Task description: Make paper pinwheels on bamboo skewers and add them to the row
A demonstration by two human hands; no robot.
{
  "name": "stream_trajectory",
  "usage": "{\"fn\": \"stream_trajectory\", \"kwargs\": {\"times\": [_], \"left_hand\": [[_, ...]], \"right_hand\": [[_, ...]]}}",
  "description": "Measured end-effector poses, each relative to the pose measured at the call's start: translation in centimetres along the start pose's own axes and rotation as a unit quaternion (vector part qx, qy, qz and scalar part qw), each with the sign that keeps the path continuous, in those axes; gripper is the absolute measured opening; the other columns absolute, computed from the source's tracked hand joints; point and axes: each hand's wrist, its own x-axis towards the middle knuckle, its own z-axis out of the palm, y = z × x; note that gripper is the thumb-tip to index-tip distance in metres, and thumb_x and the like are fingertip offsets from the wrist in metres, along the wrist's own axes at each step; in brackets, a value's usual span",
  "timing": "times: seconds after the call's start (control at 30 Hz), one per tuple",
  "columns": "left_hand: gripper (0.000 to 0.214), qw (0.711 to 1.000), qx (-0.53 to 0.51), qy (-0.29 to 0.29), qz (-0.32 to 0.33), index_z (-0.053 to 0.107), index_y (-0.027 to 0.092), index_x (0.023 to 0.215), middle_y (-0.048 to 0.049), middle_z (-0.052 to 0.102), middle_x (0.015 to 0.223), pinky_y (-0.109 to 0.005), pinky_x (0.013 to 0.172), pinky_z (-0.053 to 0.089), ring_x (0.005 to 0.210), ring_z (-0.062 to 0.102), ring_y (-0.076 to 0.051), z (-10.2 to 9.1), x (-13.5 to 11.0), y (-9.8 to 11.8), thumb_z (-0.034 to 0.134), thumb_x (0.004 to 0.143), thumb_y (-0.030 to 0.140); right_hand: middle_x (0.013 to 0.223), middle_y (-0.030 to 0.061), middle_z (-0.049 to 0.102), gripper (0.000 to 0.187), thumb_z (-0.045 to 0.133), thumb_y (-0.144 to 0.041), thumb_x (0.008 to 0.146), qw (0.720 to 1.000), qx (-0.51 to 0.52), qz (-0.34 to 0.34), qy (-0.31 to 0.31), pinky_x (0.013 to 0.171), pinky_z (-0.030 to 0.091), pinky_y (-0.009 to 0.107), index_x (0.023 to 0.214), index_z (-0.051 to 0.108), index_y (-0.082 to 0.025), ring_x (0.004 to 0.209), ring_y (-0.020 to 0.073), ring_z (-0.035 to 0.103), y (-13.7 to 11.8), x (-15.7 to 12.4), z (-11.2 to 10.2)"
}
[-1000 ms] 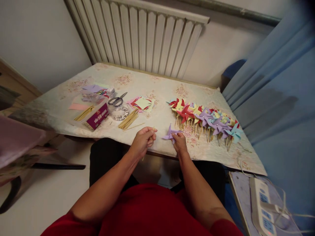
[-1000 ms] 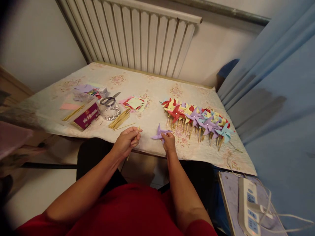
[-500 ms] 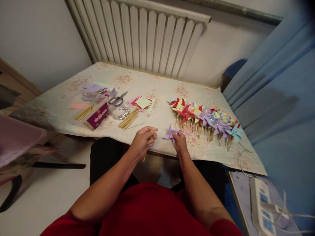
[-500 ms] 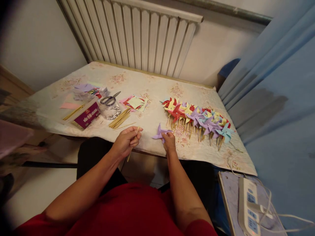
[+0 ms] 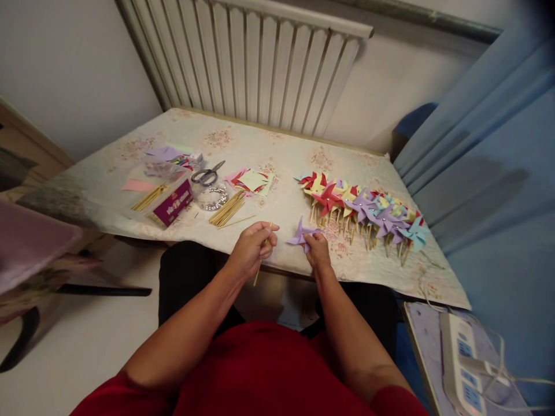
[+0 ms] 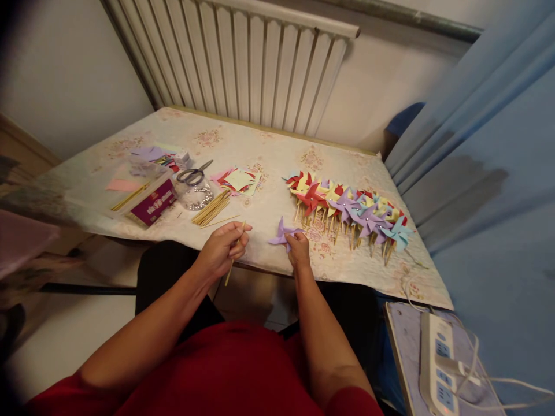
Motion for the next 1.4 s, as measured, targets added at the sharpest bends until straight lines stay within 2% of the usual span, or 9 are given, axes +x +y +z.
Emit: {"fn": "stream_trajectory", "kwargs": {"times": [0.4,0.77,1.03,1.4], "left_hand": [[0.025,1.000,0.005,-0.008,0.009,0.060,0.009,0.095,0.0011,0.058,0.063,-0.019,0.043,0.013,0.038,0.028,0.000,-0.08,-0.13,-0.08,0.065,0.074,0.020],[0.016,1.000,0.020,0.008,0.017,0.058,0.012,0.085,0.0012,0.058,0.058,-0.019,0.041,0.014,0.037,0.028,-0.001,0.17,-0.26,-0.08,0.064,0.075,0.023],[0.023,0.999,0.026,0.010,0.017,0.060,0.010,0.094,0.0002,0.060,0.067,-0.019,0.042,0.015,0.041,0.032,-0.001,0.27,-0.35,0.01,0.062,0.072,0.018],[0.018,0.997,0.064,0.024,0.033,0.060,0.012,0.090,-0.0043,0.068,0.074,-0.019,0.042,0.017,0.044,0.039,-0.003,0.00,-0.19,-0.49,0.064,0.074,0.020]], "right_hand": [[0.070,-0.0055,0.064,0.028,0.083,-0.028,0.057,1.000,0.024,0.014,0.000,0.061,0.050,0.026,0.073,0.061,-0.022,0.062,0.0122,0.058,0.09,0.06,-0.07],[0.072,-0.0044,0.066,0.029,0.081,-0.031,0.058,1.000,0.008,0.005,-0.003,0.065,0.052,0.028,0.076,0.061,-0.022,0.065,0.0138,0.059,0.23,0.17,-0.18],[0.072,-0.0047,0.066,0.028,0.082,-0.028,0.057,1.000,0.029,0.007,-0.003,0.065,0.051,0.027,0.075,0.061,-0.022,0.065,0.0132,0.059,0.18,0.10,-0.05],[0.068,-0.0054,0.063,0.028,0.083,-0.028,0.057,0.999,0.030,0.010,-0.002,0.061,0.049,0.026,0.072,0.060,-0.022,0.062,0.0123,0.057,0.20,0.08,-0.06]]}}
